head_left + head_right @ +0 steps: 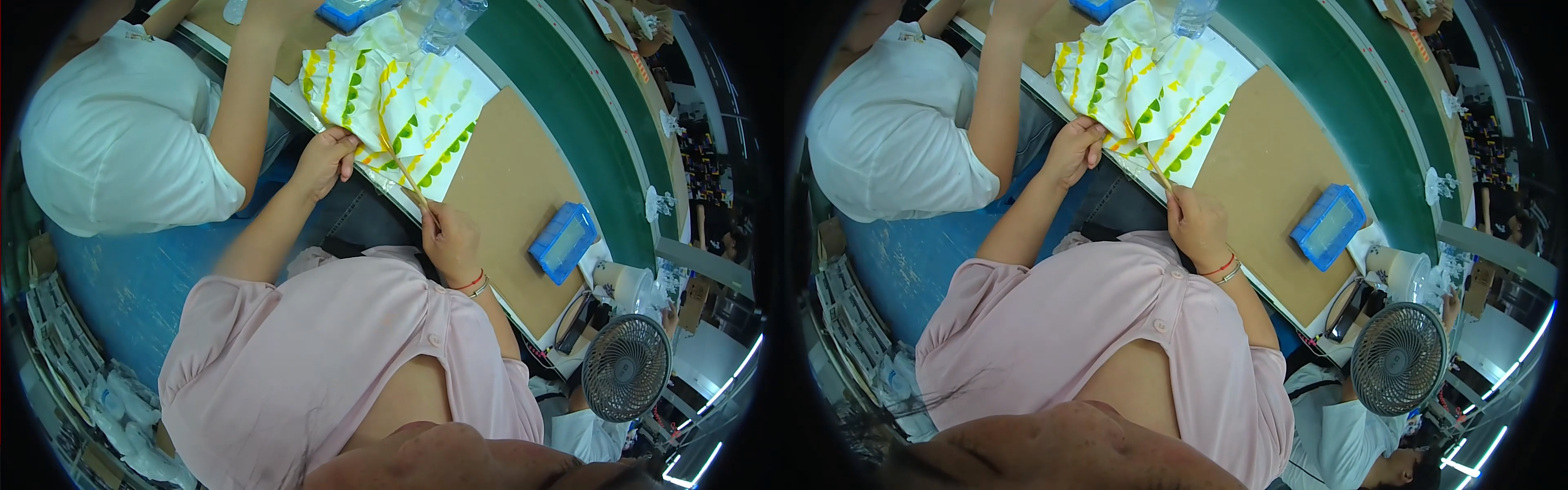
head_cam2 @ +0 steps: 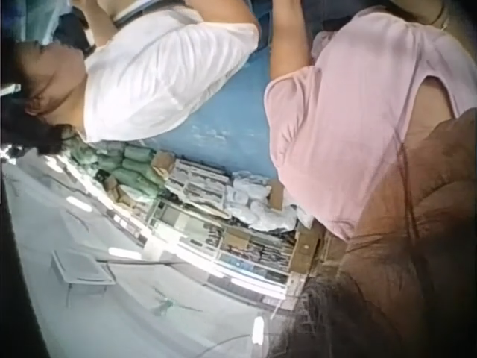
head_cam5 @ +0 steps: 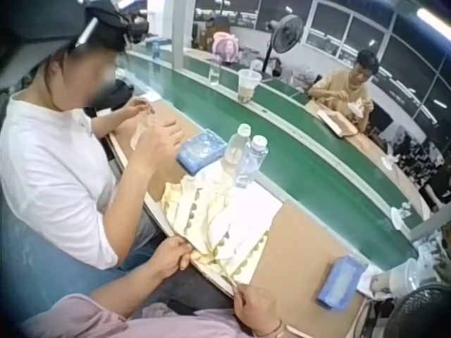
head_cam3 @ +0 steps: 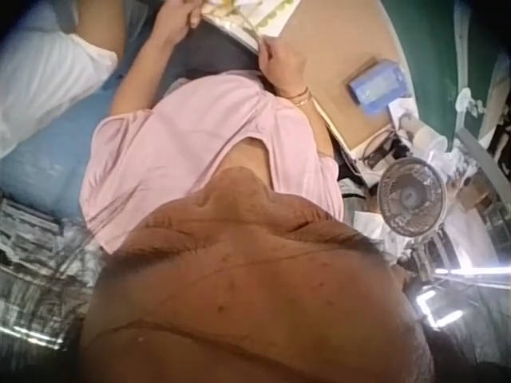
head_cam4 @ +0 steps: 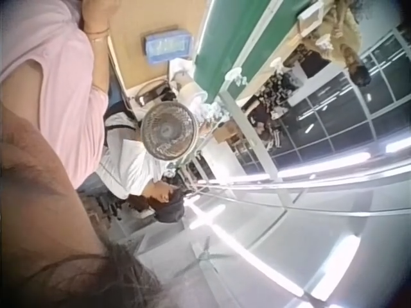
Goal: Applying adhesive to circular bases and attaching decorative components as part of a light fixture assembly process.
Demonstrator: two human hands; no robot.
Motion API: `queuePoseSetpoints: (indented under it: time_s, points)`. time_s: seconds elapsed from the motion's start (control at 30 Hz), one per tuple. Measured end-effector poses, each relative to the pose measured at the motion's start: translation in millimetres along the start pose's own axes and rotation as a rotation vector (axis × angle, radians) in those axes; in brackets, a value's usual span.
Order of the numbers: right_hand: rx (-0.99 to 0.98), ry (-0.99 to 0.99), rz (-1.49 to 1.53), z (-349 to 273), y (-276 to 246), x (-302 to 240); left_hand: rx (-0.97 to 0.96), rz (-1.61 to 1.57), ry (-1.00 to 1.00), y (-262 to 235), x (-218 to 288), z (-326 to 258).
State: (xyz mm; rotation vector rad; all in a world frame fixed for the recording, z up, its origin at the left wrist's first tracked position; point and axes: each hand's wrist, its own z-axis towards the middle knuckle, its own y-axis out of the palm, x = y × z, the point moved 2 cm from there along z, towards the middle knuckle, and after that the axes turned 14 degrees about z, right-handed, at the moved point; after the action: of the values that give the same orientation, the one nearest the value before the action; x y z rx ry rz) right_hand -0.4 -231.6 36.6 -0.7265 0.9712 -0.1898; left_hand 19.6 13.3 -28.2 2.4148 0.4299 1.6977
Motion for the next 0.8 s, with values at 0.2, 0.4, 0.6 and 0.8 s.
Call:
queuePoseSetpoints:
  time_s: [0.2,0.4,0.6,0.8]
  points:
    - [0.003,-0.04,-0.034,1,3,-3,0.016,-0.013,0.028,8,6,-7]
    - [-0.004,-0.1,-0.076,6,2,-8,0.051,0.072,-0.023,12,9,0]
    - [-0.022,-0.227,-0.127,4,-6,-5,0.167,-0.038,-0.018,7,8,4]
    - [0.139,-0.222,-0.091,-19,-44,-5,0.128,0.091,0.002,5,1,12]
